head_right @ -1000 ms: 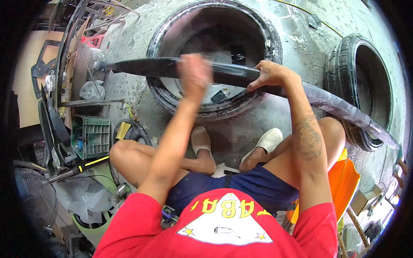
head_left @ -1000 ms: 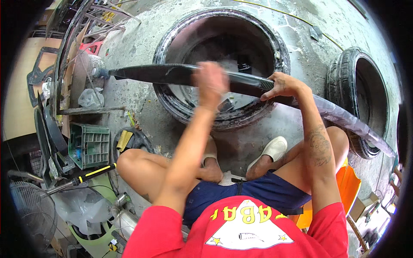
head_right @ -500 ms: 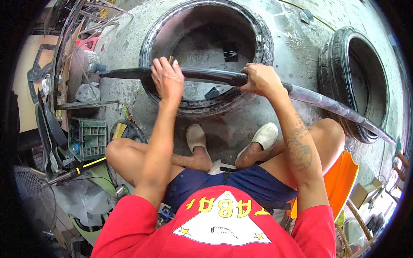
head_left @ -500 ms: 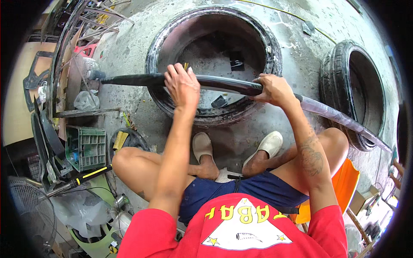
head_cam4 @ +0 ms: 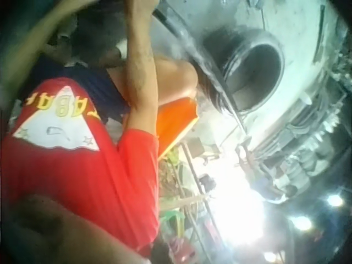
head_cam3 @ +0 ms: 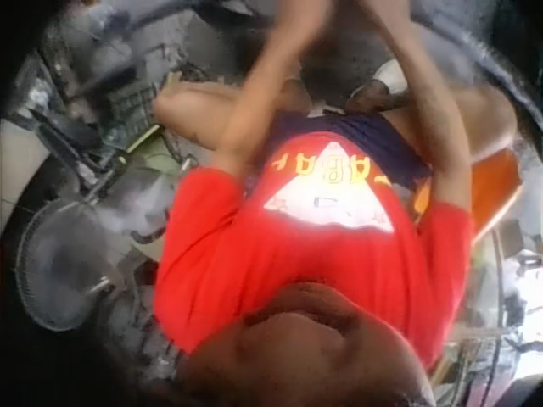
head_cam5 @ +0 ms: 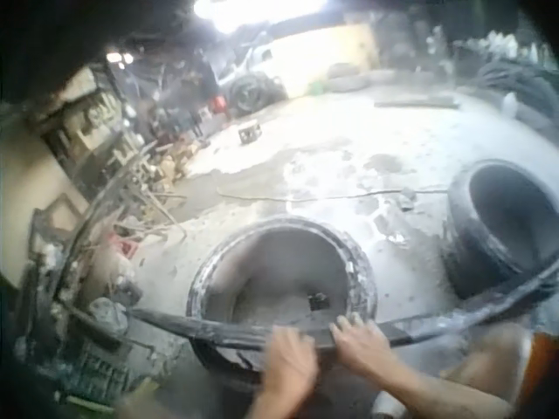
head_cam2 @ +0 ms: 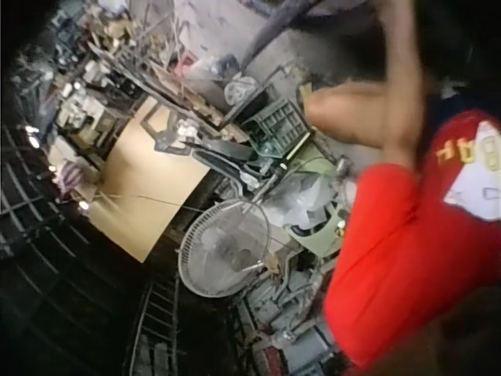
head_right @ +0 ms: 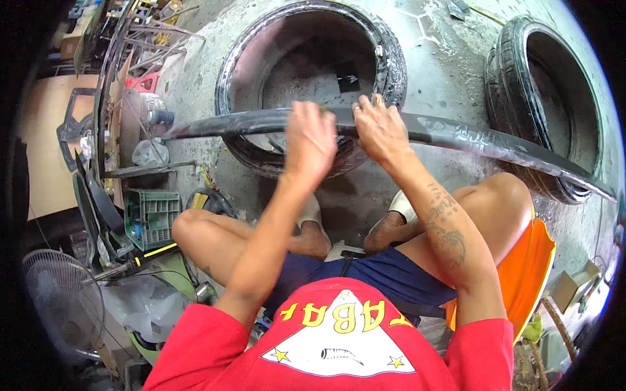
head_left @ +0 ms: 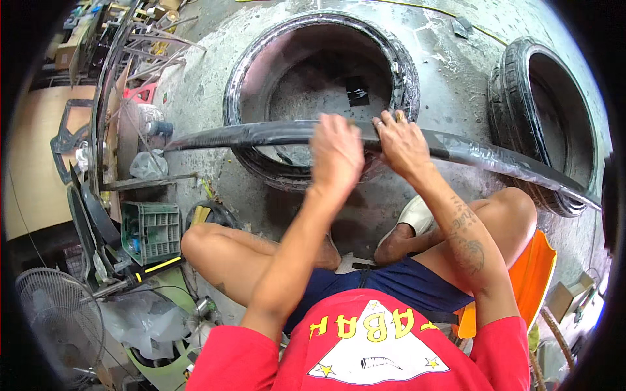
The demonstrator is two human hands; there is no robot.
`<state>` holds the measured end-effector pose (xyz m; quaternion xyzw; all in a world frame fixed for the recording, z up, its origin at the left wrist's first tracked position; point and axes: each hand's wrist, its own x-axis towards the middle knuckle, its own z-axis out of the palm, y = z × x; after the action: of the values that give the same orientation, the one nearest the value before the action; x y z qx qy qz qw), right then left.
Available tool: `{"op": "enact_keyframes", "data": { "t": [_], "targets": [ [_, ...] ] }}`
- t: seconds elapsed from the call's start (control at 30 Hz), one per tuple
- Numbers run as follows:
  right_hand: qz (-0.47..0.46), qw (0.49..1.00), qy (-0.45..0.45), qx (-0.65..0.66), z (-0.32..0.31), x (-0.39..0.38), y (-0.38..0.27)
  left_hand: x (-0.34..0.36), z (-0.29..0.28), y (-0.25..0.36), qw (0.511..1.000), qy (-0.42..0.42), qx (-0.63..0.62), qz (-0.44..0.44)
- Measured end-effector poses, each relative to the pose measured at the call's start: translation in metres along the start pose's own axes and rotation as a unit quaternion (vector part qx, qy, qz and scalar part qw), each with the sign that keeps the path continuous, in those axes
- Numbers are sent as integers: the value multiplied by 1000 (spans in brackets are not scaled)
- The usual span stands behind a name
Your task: Sanding and cleaning a carbon fiber car spoiler in an automotive repair shop.
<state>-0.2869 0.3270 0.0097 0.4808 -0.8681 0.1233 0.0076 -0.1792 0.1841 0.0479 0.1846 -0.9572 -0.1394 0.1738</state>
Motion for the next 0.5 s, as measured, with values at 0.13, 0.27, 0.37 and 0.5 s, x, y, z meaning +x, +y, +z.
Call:
{"op": "enact_keyframes", "data": {
  "t": [0.13, 0.27, 0.37, 0.5],
  "targets": [
    [3, 1000, 4, 8, -9, -7, -9, -7, -24, -36, 999, -14, 23, 28],
    [-6, 1000, 13, 16, -12, 6, -19, 7, -48, -110, 986, 73, 126, -85],
    [5, 1000, -4, 11, 1, -3, -9, -11, -11, -5, 998, -23, 48, -30],
    [15, 1000, -20, 10, 0, -6, -4, -11, -16, -12, 998, -12, 20, 54]
  ]
}}
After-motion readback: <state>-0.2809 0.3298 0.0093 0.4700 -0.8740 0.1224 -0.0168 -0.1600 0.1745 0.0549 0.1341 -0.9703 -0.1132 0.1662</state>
